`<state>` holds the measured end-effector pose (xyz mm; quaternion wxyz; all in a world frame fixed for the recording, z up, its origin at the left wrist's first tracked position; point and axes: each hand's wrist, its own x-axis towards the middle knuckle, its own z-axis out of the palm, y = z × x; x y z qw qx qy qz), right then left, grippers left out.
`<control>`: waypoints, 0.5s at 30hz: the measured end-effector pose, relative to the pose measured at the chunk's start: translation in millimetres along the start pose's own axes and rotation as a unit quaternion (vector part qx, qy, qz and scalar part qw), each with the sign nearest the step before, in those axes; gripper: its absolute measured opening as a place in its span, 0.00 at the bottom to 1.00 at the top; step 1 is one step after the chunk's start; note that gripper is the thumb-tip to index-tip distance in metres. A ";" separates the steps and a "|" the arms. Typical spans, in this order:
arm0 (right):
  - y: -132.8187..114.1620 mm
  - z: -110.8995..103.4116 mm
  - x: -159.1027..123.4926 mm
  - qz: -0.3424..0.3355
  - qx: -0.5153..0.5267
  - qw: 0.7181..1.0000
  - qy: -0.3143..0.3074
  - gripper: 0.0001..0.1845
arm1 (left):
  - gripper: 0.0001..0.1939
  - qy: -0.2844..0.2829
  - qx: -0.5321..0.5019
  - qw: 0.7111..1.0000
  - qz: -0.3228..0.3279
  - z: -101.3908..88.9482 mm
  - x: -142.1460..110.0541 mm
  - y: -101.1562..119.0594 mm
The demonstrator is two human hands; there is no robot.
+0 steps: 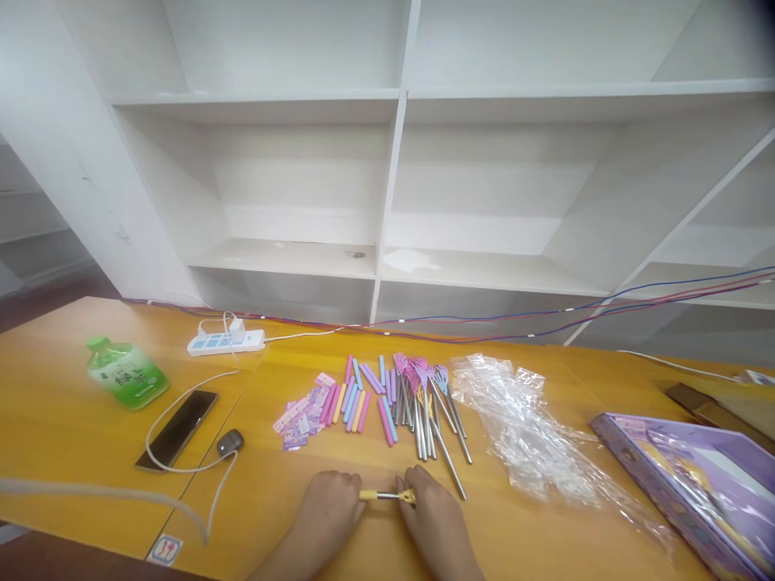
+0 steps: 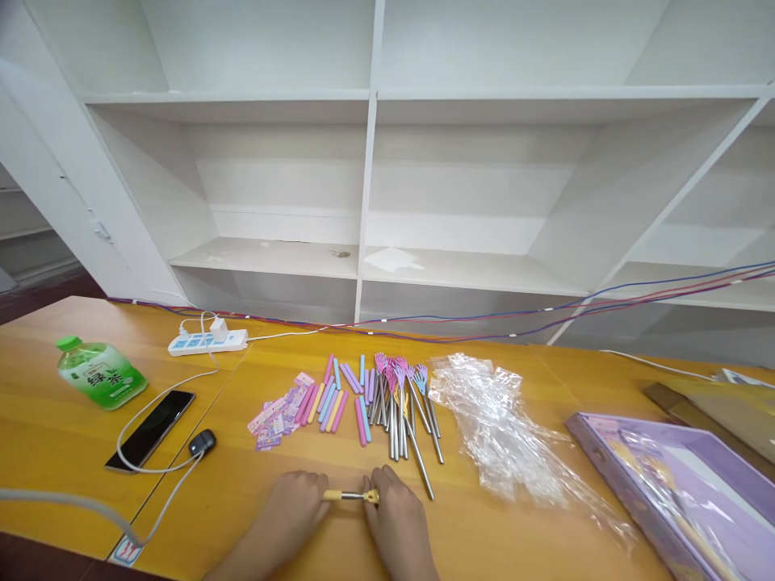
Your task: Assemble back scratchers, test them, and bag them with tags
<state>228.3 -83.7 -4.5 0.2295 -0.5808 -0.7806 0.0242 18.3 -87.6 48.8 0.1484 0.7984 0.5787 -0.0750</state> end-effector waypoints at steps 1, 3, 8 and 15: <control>-2.3 0.8 -0.4 -0.002 -0.002 1.000 -0.006 0.15 | 0.12 -0.003 0.004 1.000 0.005 0.4 0.1 2.3; -7.5 2.7 -1.6 -0.006 -0.013 1.000 -0.015 0.14 | 0.13 -0.007 0.009 1.000 0.017 2.2 -0.2 5.4; -21.1 7.3 2.0 -0.019 -0.046 0.998 -0.041 0.13 | 0.11 0.026 -0.013 0.999 0.014 8.8 -1.5 8.4; 3.8 -18.8 22.4 -0.040 -0.024 0.996 -0.074 0.14 | 0.15 0.046 0.061 0.997 0.005 -19.1 12.0 -51.5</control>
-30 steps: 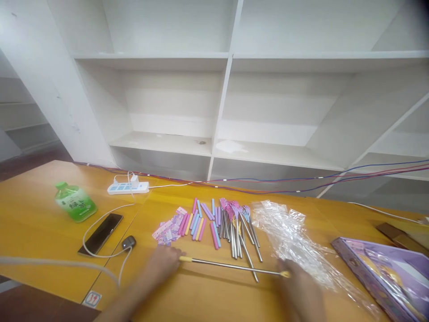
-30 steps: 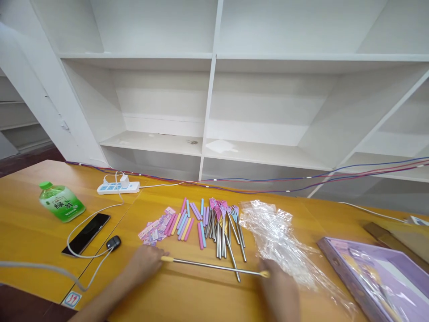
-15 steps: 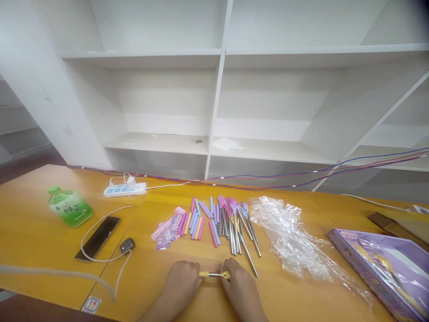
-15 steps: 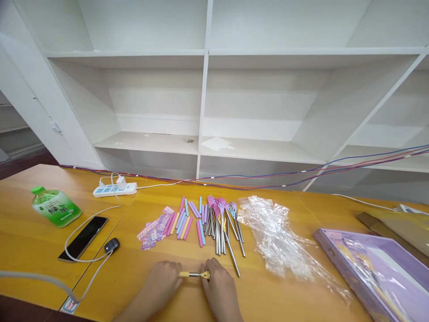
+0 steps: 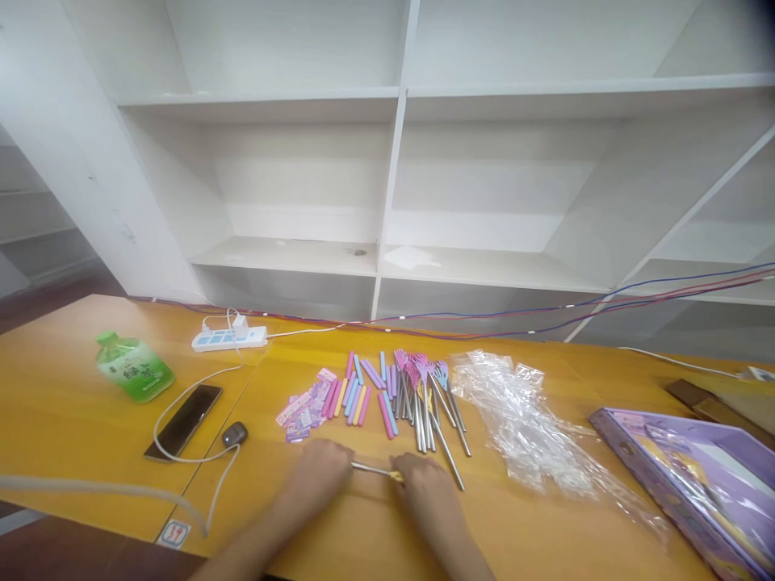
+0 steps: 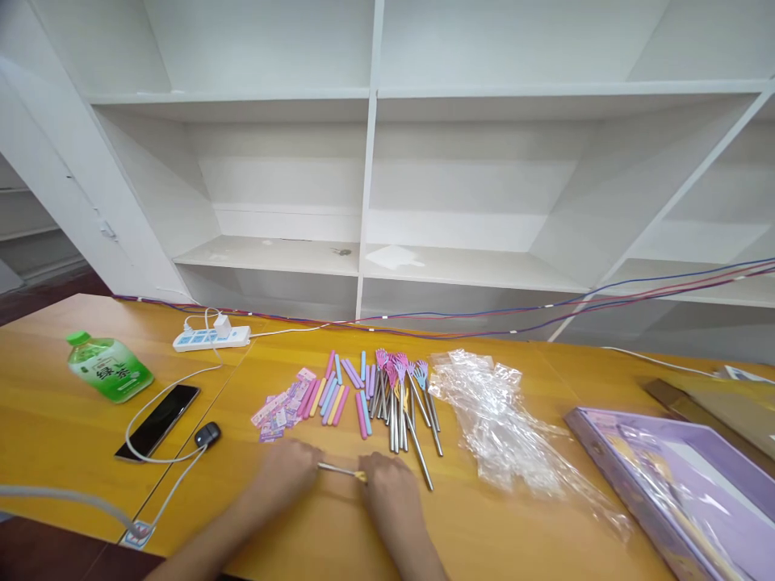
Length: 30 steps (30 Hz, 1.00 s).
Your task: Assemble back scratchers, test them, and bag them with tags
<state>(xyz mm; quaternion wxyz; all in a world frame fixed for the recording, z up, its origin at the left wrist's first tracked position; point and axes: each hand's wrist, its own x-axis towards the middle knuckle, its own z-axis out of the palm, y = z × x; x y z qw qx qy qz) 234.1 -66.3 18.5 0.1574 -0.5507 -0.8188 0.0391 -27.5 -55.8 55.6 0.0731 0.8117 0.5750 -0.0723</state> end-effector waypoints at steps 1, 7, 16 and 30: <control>24.6 -10.2 -5.9 0.005 0.003 1.000 0.006 0.15 | 0.15 -0.010 0.015 0.999 -0.030 -4.2 -2.9 -25.6; 233.8 -66.3 -74.8 0.069 -0.019 0.997 0.033 0.07 | 0.15 0.035 0.071 0.995 -0.055 -9.2 -47.9 -149.2; 259.7 -73.0 -81.0 0.177 -0.007 0.981 0.083 0.21 | 0.13 0.080 0.079 0.993 -0.029 -30.5 -30.4 -124.6; 155.1 -76.8 -31.4 0.156 -0.015 0.971 0.182 0.24 | 0.09 0.053 0.047 0.997 -0.024 -42.3 -15.4 -72.6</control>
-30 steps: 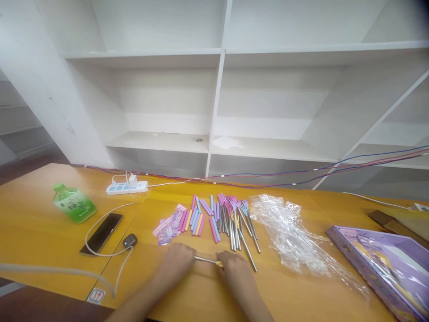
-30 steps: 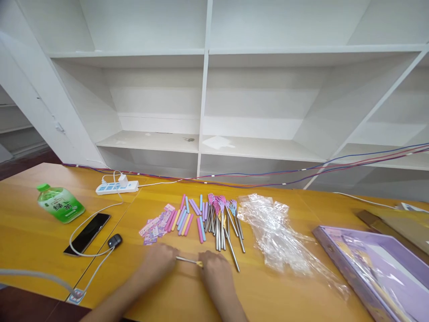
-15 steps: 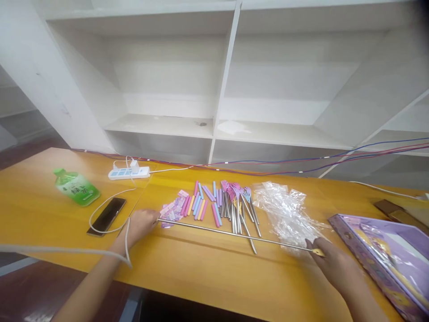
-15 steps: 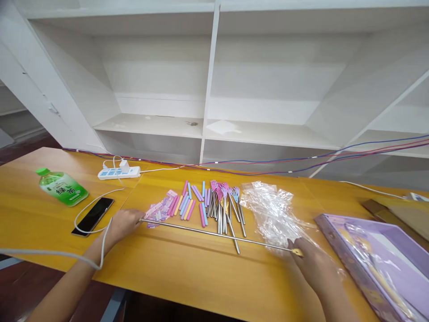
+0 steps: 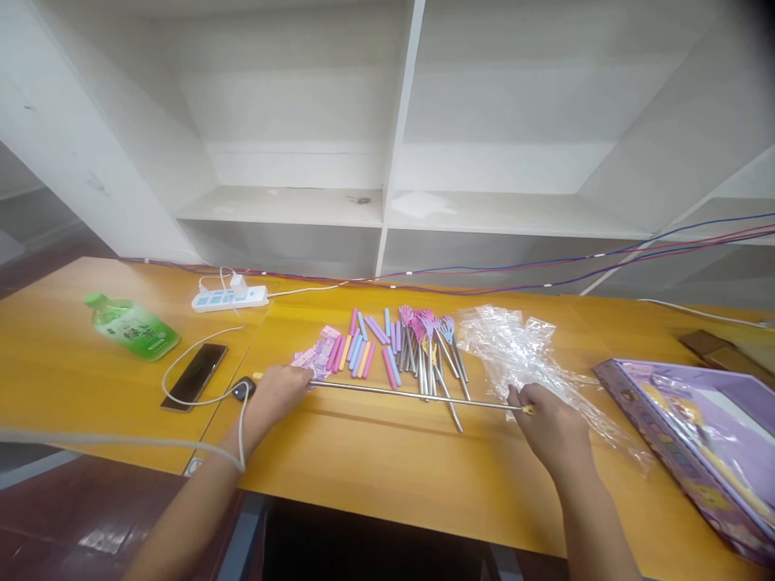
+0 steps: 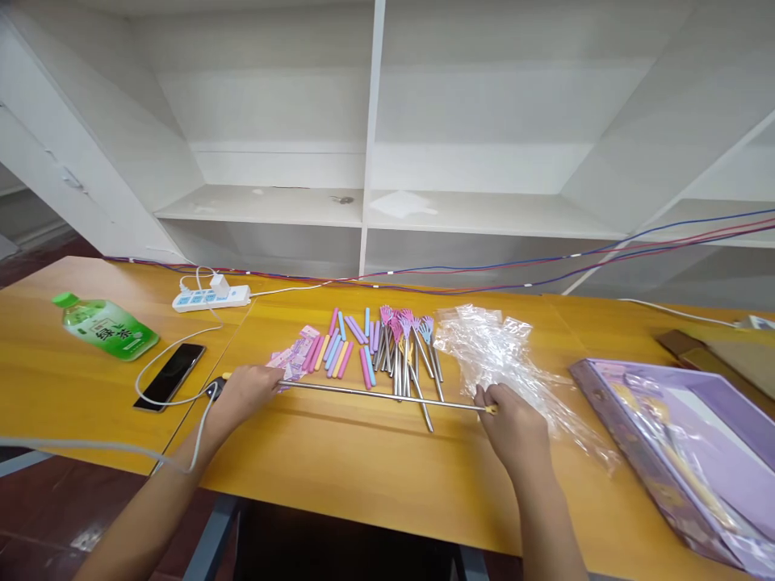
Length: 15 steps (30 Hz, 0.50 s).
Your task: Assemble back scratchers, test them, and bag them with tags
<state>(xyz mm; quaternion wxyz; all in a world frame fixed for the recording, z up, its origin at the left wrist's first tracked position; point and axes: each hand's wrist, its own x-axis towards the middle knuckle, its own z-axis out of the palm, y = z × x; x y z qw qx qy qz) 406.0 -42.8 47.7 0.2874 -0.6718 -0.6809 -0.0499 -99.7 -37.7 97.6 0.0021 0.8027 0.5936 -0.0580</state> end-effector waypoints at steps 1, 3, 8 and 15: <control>-1.0 0.2 2.9 0.008 -0.005 1.000 0.012 0.23 | 0.10 -0.007 0.004 1.000 -0.011 1.0 1.1 1.0; -2.7 2.1 8.6 0.013 -0.003 1.000 0.023 0.22 | 0.12 -0.018 0.007 1.000 -0.014 3.0 3.1 6.9; -69.3 37.6 -1.0 -0.061 0.075 0.995 -0.015 0.07 | 0.15 -0.046 -0.014 0.999 -0.003 8.6 16.2 68.4; -204.3 88.3 -59.4 -0.113 0.062 0.986 -0.108 0.12 | 0.14 -0.083 -0.089 0.992 0.045 28.8 27.7 145.5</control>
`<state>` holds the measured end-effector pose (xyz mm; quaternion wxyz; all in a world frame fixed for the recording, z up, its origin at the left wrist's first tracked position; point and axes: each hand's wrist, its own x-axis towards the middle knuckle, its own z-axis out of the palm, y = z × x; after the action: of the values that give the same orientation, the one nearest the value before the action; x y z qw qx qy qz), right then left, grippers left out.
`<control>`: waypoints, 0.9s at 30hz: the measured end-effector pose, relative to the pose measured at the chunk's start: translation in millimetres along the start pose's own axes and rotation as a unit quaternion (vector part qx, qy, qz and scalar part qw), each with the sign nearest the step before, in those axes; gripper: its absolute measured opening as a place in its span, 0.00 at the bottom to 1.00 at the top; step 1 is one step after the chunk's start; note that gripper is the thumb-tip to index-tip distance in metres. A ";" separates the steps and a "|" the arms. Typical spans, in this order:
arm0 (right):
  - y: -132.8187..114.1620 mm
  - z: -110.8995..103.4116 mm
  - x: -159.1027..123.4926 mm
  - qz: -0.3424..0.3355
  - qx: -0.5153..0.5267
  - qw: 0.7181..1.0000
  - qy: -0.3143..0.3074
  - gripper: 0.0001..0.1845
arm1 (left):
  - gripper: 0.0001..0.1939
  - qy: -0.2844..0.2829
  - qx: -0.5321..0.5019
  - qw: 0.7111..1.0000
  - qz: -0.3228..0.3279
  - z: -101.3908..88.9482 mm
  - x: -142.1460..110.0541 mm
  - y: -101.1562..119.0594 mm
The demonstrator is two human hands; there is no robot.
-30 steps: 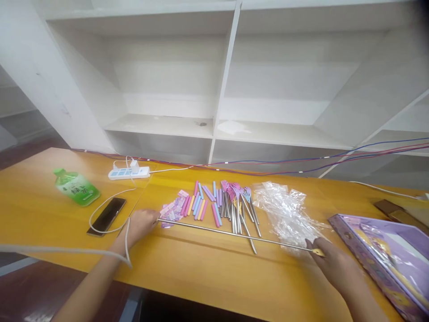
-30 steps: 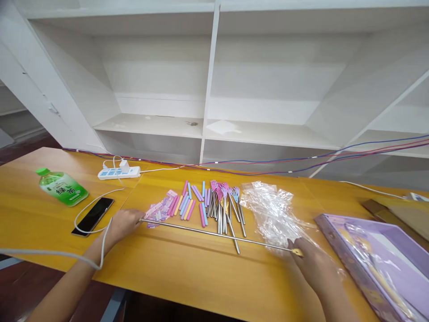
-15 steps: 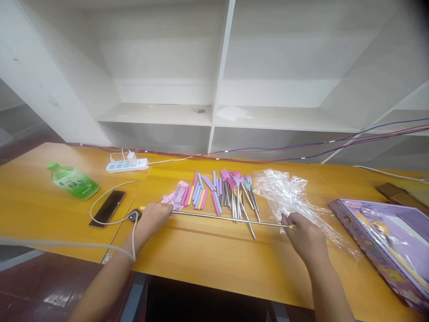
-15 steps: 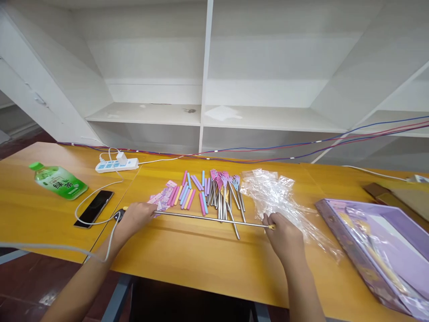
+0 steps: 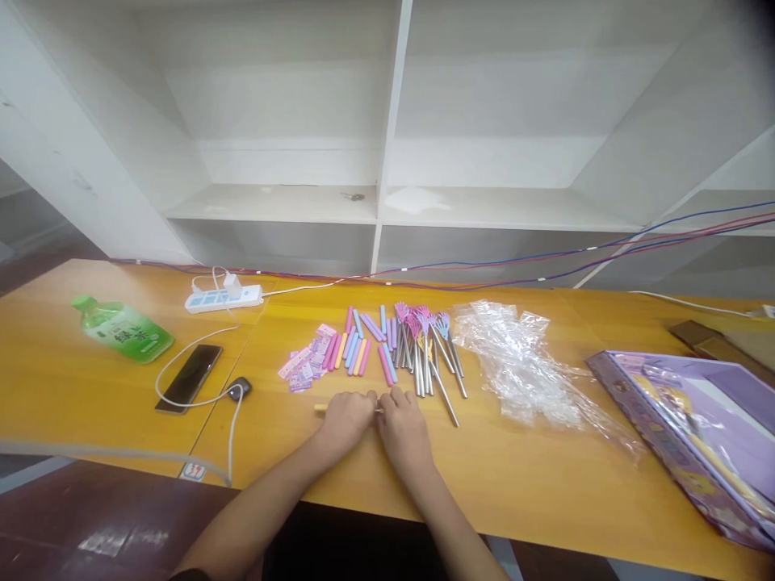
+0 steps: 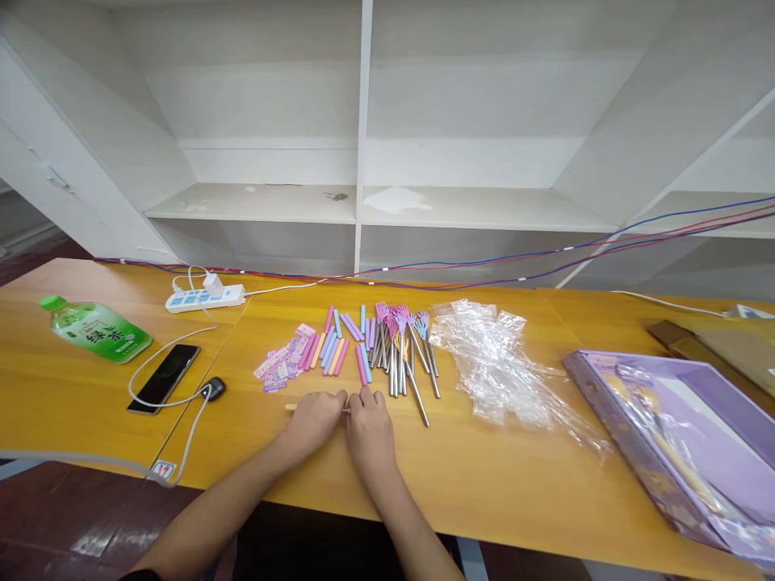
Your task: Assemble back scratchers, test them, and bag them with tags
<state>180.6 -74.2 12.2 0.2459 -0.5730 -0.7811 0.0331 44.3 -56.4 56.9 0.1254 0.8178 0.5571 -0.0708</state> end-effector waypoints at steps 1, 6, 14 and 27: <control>-1.7 -0.1 -2.2 0.003 0.010 1.000 -0.019 0.12 | 0.14 0.000 -0.007 1.000 0.005 4.2 -1.1 -0.4; 17.7 -13.7 -3.9 0.021 0.050 0.993 -0.101 0.09 | 0.11 0.025 -0.058 0.998 0.024 17.1 -8.1 -5.8; 31.6 -35.0 -4.1 0.098 0.113 0.982 -0.115 0.10 | 0.06 0.059 -0.079 0.994 0.046 1.2 -26.7 -10.9; 32.6 -50.4 -1.1 0.102 0.181 0.963 -0.171 0.09 | 0.16 0.035 -0.421 0.906 0.036 -3.1 -21.3 -40.6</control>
<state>230.8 -75.7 45.1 0.2035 -0.5812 -0.7301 0.2961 -1.4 -60.5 60.1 0.4404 0.7107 0.5093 0.2036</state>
